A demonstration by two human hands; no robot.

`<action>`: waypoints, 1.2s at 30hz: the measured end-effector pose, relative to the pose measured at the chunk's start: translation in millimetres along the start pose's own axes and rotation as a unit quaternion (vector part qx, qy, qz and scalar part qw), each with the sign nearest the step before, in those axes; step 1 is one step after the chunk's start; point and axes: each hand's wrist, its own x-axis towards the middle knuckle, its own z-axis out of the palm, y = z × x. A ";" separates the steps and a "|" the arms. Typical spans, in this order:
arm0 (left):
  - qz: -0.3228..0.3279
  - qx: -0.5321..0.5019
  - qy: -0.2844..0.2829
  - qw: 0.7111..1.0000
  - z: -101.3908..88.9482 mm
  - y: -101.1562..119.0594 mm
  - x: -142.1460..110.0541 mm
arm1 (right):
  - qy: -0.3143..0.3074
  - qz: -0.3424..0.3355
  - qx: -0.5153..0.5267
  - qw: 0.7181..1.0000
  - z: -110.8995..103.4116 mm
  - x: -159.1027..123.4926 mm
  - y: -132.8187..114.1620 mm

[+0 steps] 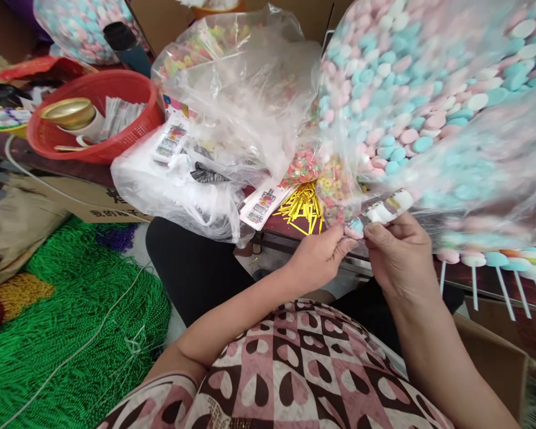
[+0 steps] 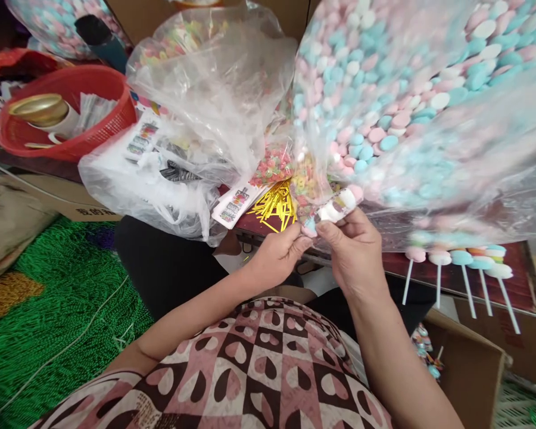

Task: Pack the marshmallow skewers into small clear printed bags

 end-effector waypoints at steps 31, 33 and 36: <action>-0.035 -0.301 0.229 0.925 -56.4 -7.7 18.2 | -0.130 -0.140 -0.310 0.931 33.2 79.8 49.2; -0.031 -0.296 0.222 0.929 -53.2 -9.4 19.1 | -0.075 -0.048 -0.195 0.977 33.8 75.6 42.5; -0.012 -0.285 0.219 0.933 -49.0 -11.9 22.9 | -0.045 0.023 -0.055 0.997 35.9 68.1 34.0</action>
